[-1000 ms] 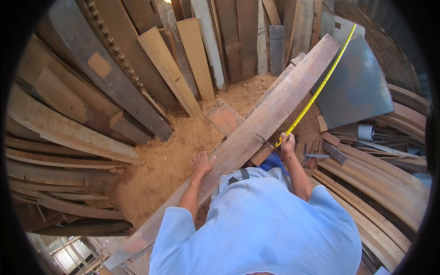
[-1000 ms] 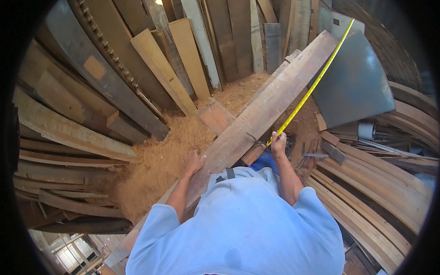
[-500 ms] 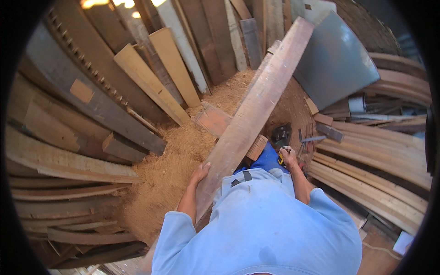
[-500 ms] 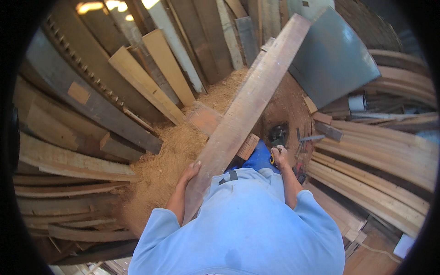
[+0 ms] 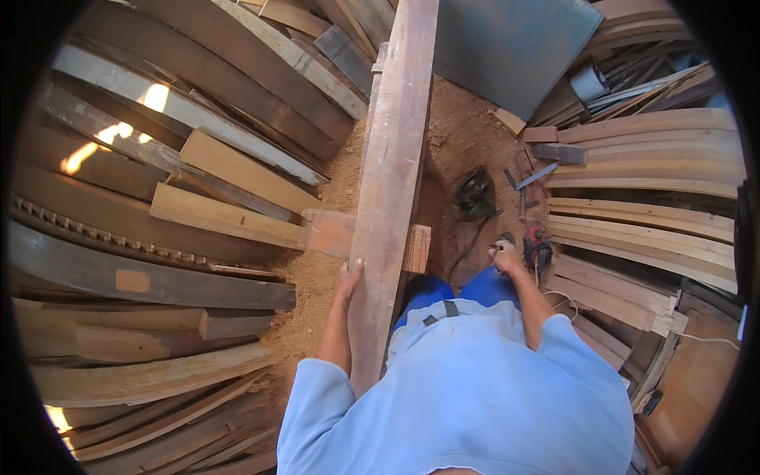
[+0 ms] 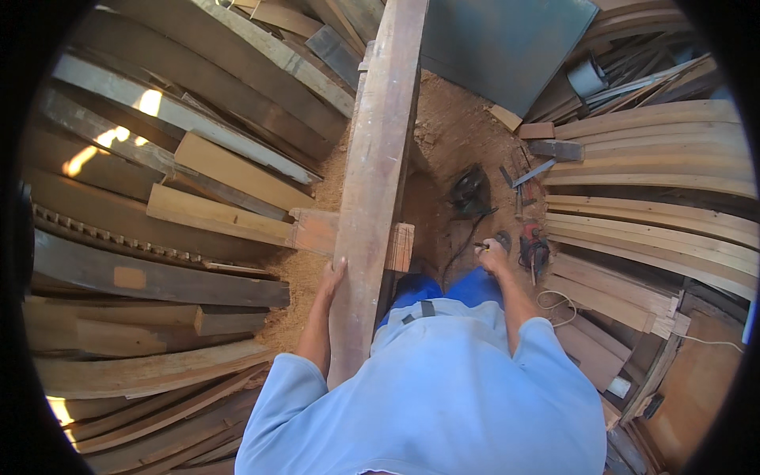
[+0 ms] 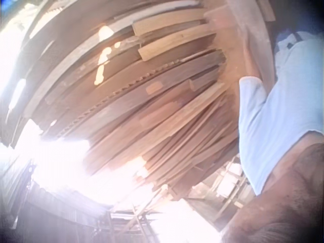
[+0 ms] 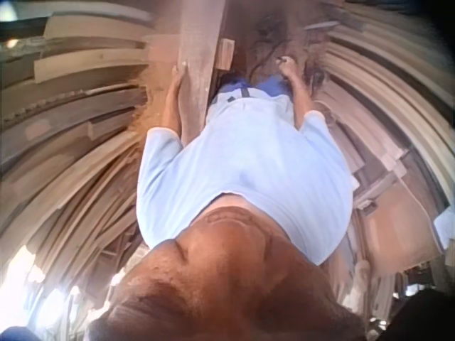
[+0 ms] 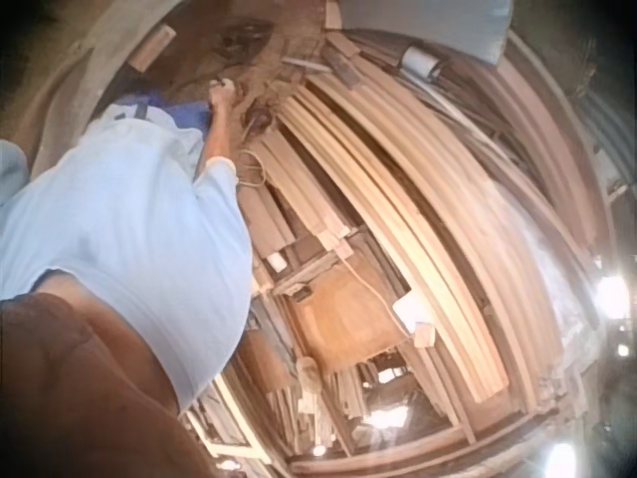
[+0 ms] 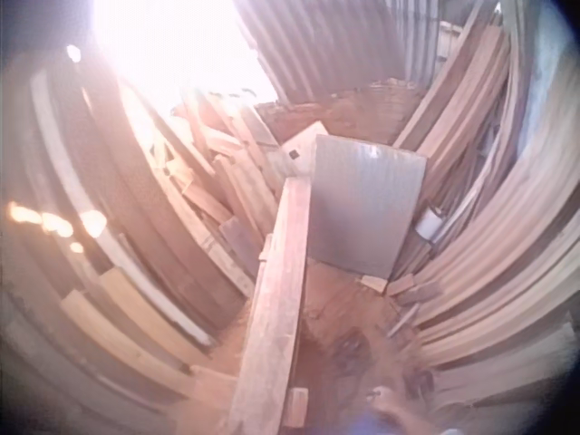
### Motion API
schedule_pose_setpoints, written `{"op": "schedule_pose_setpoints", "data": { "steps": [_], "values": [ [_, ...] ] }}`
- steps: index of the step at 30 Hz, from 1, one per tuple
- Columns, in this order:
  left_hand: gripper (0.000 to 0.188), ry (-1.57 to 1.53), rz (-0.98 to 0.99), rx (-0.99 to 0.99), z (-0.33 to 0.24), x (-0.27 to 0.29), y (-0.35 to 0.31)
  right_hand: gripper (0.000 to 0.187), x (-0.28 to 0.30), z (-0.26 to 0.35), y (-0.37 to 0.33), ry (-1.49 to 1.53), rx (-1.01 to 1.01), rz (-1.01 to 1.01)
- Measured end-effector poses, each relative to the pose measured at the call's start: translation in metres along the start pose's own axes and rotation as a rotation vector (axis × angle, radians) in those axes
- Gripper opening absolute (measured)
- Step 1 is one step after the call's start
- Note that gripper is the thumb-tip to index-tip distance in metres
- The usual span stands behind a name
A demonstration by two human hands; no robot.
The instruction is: The person measures a wooden plank using a tape measure and marks it with a pencil, then plugs in a power tool and uses a circular saw to cut the plank along the marked line.
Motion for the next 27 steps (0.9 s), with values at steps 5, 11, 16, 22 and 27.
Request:
{"op": "schedule_pose_setpoints", "data": {
  "steps": [5,11,16,22,27],
  "values": [
    [0.068,0.06,-0.087,-0.008,-0.027,-0.01,0.021,0.039,0.048,-0.018,-0.039,0.058,-0.116,0.088],
    [0.069,0.201,-0.379,0.033,-0.032,-0.006,0.003,0.05,0.078,-0.118,-0.003,-0.009,-0.233,-0.011],
    [0.071,0.276,-0.537,0.07,-0.043,-0.005,-0.009,0.055,0.051,-0.226,0.061,-0.037,-0.363,0.079],
    [0.066,0.098,-0.473,0.108,-0.03,-0.005,-0.007,0.049,0.063,-0.246,0.138,-0.258,-0.421,0.141],
    [0.064,0.064,-0.497,0.035,-0.012,0.007,-0.013,0.046,0.05,-0.299,0.23,-0.377,-0.358,0.072]
  ]
}}
Point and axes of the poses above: each hand's wrist, its own y-axis towards the middle knuckle, its own x-axis out of the back of the hand, z = x × y, the point moved 9 cm from there along y, towards the middle knuckle, and after that the axes turned 12 degrees about z, right-handed, at the moved point
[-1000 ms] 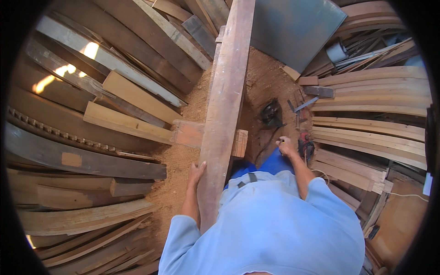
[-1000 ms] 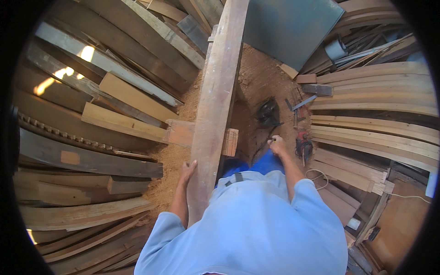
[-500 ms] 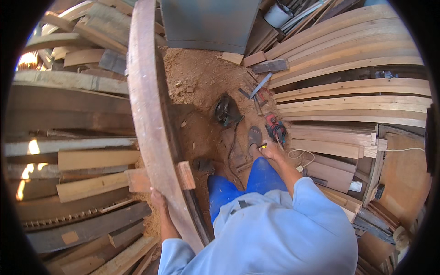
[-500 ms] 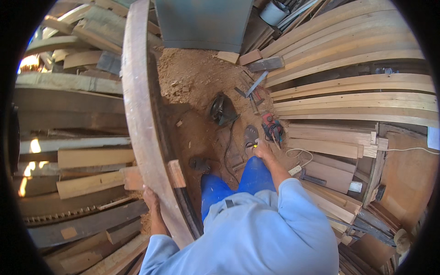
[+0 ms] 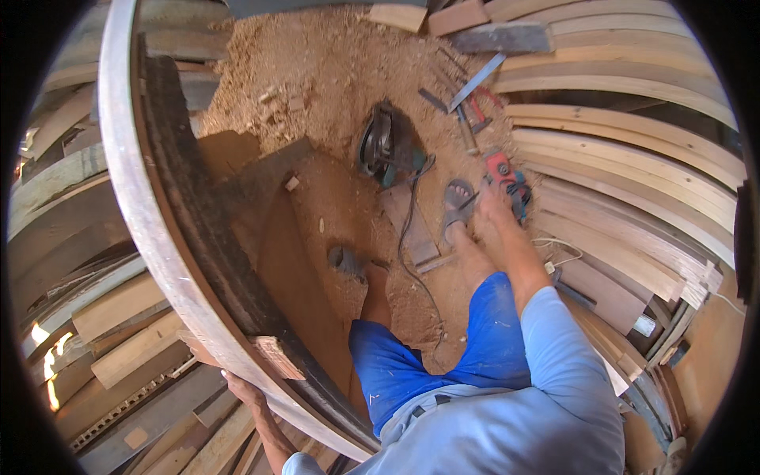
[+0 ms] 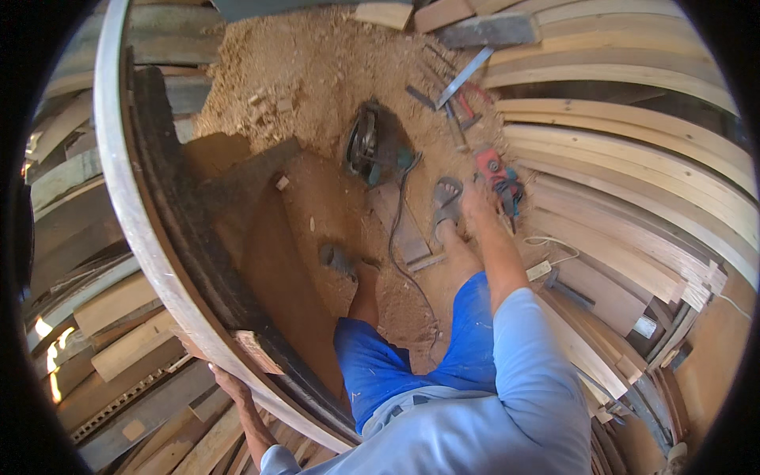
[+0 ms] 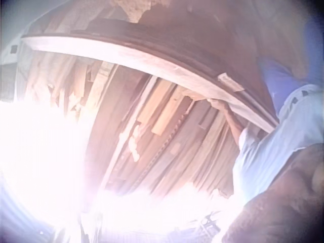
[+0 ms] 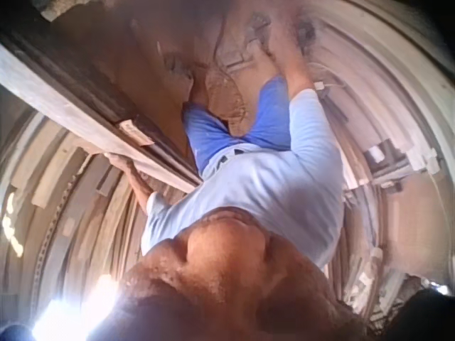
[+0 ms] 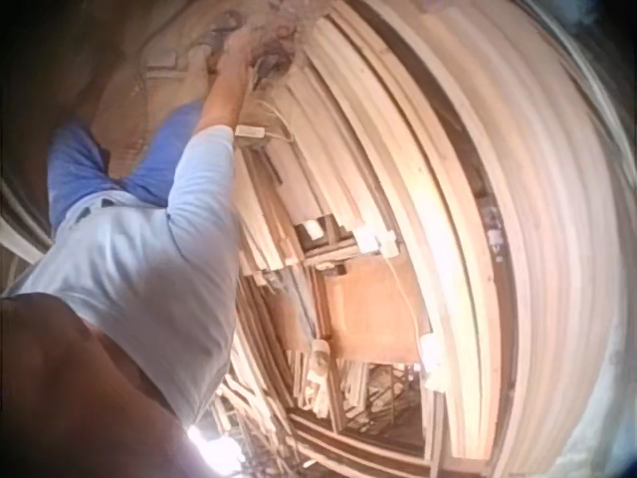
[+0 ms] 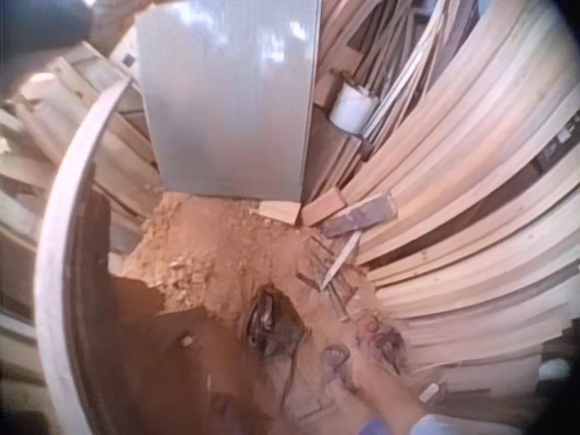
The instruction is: The person measures a wooden plank using a tape measure and marks it with a pencil, then plugs in a power tool and uses a circular saw to cut the plank along the marked line.
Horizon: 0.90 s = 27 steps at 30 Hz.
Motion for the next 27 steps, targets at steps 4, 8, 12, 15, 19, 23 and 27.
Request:
{"op": "schedule_pose_setpoints", "data": {
  "steps": [4,8,12,15,19,23,27],
  "values": [
    [0.062,-0.09,0.024,0.065,-0.009,-0.014,0.007,0.053,-0.003,-0.009,0.053,-0.169,-0.035,0.125],
    [0.062,-0.064,0.018,0.093,-0.013,-0.016,0.0,0.053,0.008,-0.001,0.075,-0.195,-0.118,-0.043],
    [0.053,-0.069,-0.053,0.043,0.001,-0.007,-0.002,0.053,-0.022,0.044,0.07,-0.15,-0.077,0.008],
    [0.049,0.003,-0.029,0.069,0.006,0.004,-0.007,0.049,-0.135,0.065,0.096,-0.004,0.076,0.308],
    [0.056,0.365,0.014,-0.16,-0.012,-0.001,0.0,0.046,-0.28,0.072,0.147,0.179,0.21,0.224],
    [0.067,0.241,0.131,-0.135,0.039,0.029,-0.021,0.05,-0.278,0.106,0.141,0.346,0.003,0.129],
    [0.058,0.177,-0.03,-0.035,0.027,0.01,-0.019,0.062,-0.249,0.135,0.1,0.401,-0.042,0.086]
  ]
}}
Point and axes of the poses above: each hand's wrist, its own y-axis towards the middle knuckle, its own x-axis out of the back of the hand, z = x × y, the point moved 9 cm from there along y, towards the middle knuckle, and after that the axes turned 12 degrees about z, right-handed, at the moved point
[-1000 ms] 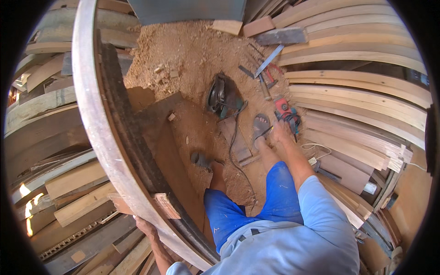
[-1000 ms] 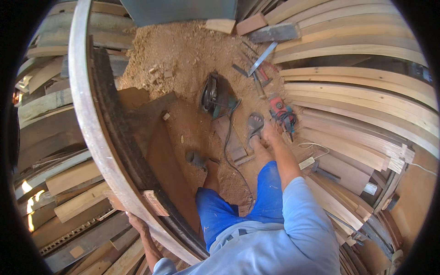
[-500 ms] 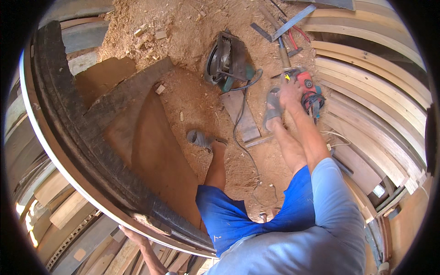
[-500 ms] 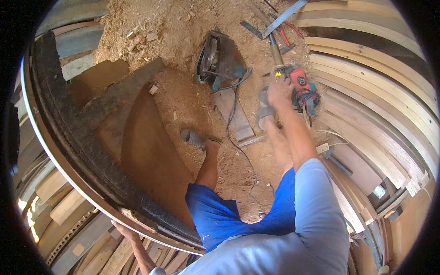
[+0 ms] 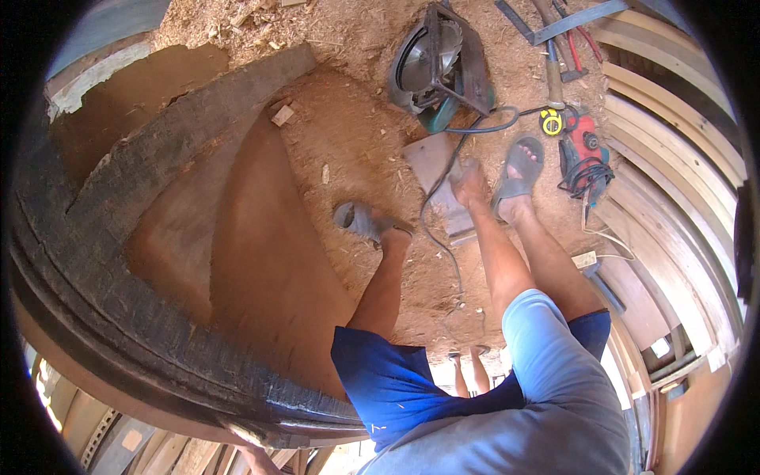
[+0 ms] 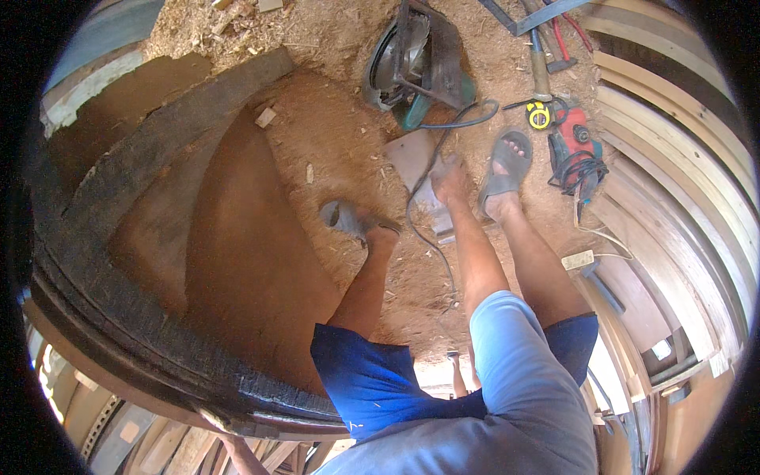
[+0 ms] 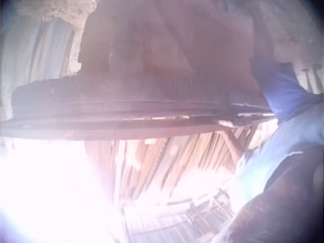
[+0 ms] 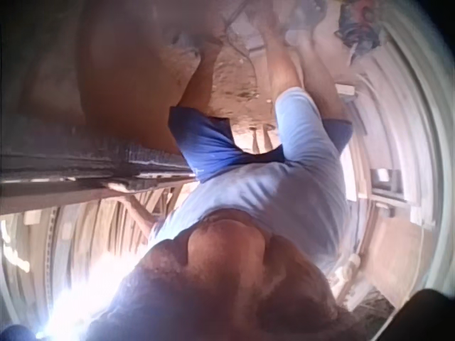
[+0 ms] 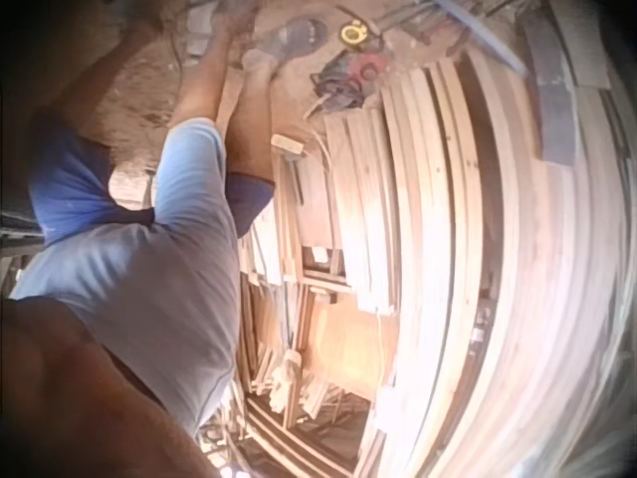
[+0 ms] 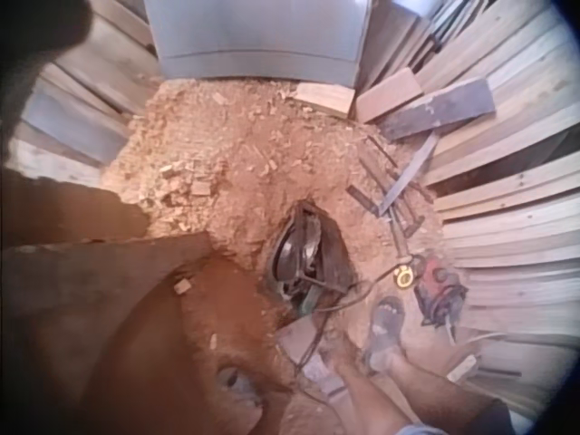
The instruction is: The person measures a wooden plank using a tape measure and marks it with a pencil, then plugs in a power tool and uses a circular saw to cut the plank along the marked line.
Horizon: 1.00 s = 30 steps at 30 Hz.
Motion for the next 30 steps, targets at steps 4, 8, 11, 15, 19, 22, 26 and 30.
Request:
{"op": "schedule_pose_setpoints", "data": {
  "steps": [4,8,11,15,19,22,26,30],
  "values": [
    [0.051,0.006,-0.009,0.022,-0.004,-0.013,0.009,0.062,-0.065,-0.015,0.002,0.022,0.089,0.237],
    [0.044,0.011,-0.006,0.05,-0.001,-0.015,0.014,0.056,-0.058,0.003,-0.033,-0.335,-0.036,0.165],
    [0.04,0.003,0.015,0.052,-0.005,-0.022,0.028,0.047,-0.076,-0.008,-0.025,-0.275,-0.035,0.319],
    [0.036,-0.001,0.008,0.058,-0.007,-0.019,0.026,0.035,-0.103,-0.02,-0.081,-0.068,-0.027,0.436],
    [0.036,-0.037,-0.005,0.06,-0.018,0.004,0.017,0.036,-0.104,-0.049,-0.152,0.049,-0.04,0.525],
    [0.037,-0.062,0.021,0.054,-0.026,-0.006,0.017,0.039,-0.119,-0.086,-0.21,0.289,-0.074,0.553],
    [0.041,-0.214,0.041,0.032,-0.03,-0.029,0.019,0.043,-0.143,-0.137,-0.23,0.91,-0.229,0.575],
    [0.056,-0.031,-0.052,0.039,-0.06,-0.018,0.01,0.048,-0.099,-0.067,-0.231,0.98,-0.412,0.765]
  ]
}}
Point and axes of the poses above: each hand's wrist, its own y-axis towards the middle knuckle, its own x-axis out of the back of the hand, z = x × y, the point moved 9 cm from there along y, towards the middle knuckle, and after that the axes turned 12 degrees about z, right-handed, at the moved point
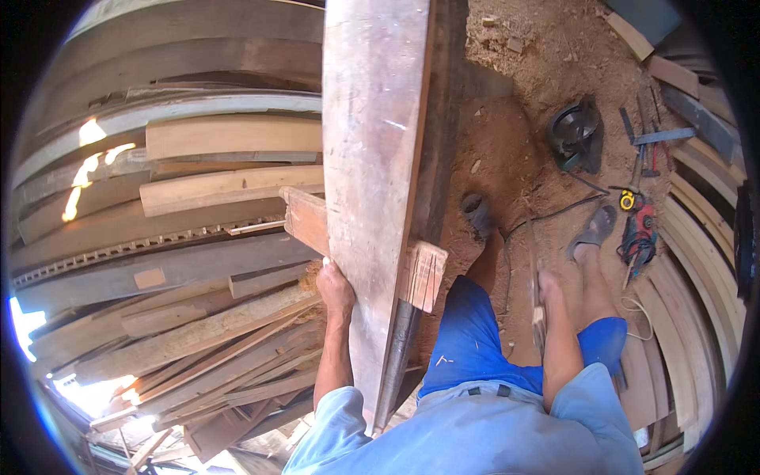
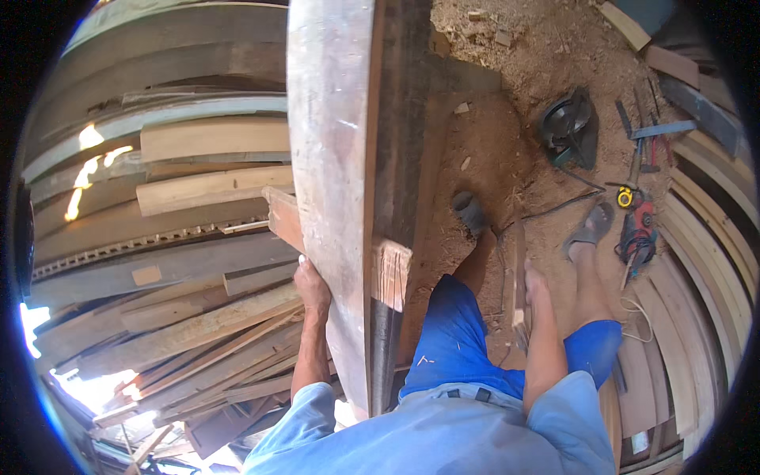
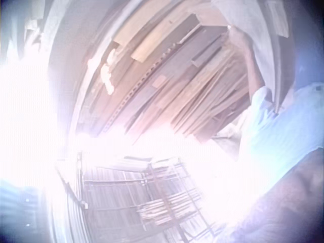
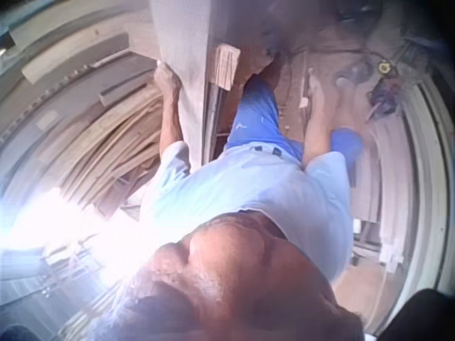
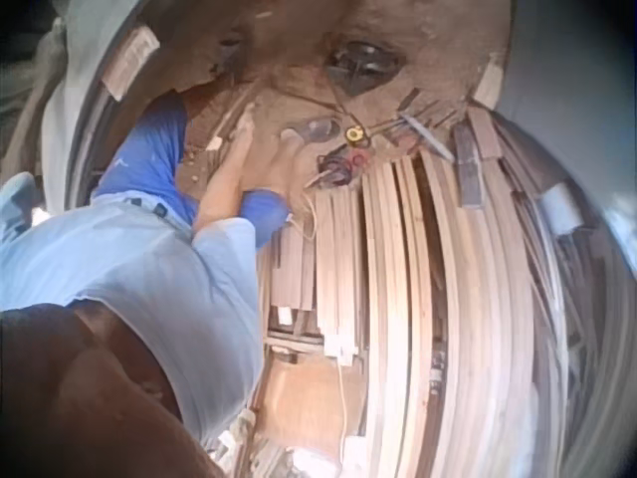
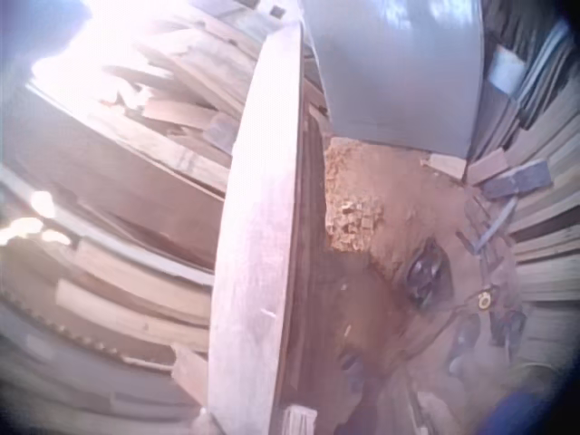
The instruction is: The person measures a wooden plank using a tape measure and marks it with a pencil, then plugs in a power tool and uses a circular saw to cut the plank along the marked line.
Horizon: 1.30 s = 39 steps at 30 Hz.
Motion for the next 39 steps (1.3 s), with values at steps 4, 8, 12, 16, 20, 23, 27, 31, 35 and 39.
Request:
{"op": "schedule_pose_setpoints", "data": {
  "steps": [4,8,12,16,20,23,27,31,35,39],
  "values": [
    [0.058,0.073,0.012,0.01,-0.001,0.011,0.01,0.051,-0.135,0.113,-0.106,0.118,0.048,0.311],
    [0.058,0.024,0.041,0.059,-0.008,0.012,0.01,0.056,-0.196,0.15,-0.191,0.063,0.218,0.593],
    [0.056,0.056,0.037,0.081,-0.004,0.015,0.009,0.055,-0.2,0.164,-0.255,-0.12,0.416,0.492],
    [0.053,0.125,0.054,0.157,-0.013,0.022,0.004,0.056,-0.225,0.189,-0.358,-0.456,0.868,0.286],
    [0.055,0.15,0.064,0.141,-0.007,0.022,0.006,0.053,-0.278,0.225,-0.48,-0.825,1.254,-0.075],
    [0.056,0.088,0.113,0.125,-0.009,0.022,0.007,0.046,-0.302,0.233,-0.54,-0.54,1.363,-0.115],
    [0.056,0.075,0.164,0.16,0.004,0.015,0.008,0.036,-0.364,0.189,-0.604,-0.402,1.605,0.165],
    [0.059,0.026,0.211,0.137,-0.003,0.023,0.005,0.03,-0.43,0.149,-0.628,-0.326,1.731,0.482],
    [0.061,-0.055,0.224,0.039,0.008,0.014,0.009,0.017,-0.431,0.148,-0.52,-0.182,1.438,0.43],
    [0.069,-0.077,0.263,-0.012,0.004,0.021,-0.009,0.046,-0.418,0.102,-0.403,-0.174,1.001,0.233]
  ]
}}
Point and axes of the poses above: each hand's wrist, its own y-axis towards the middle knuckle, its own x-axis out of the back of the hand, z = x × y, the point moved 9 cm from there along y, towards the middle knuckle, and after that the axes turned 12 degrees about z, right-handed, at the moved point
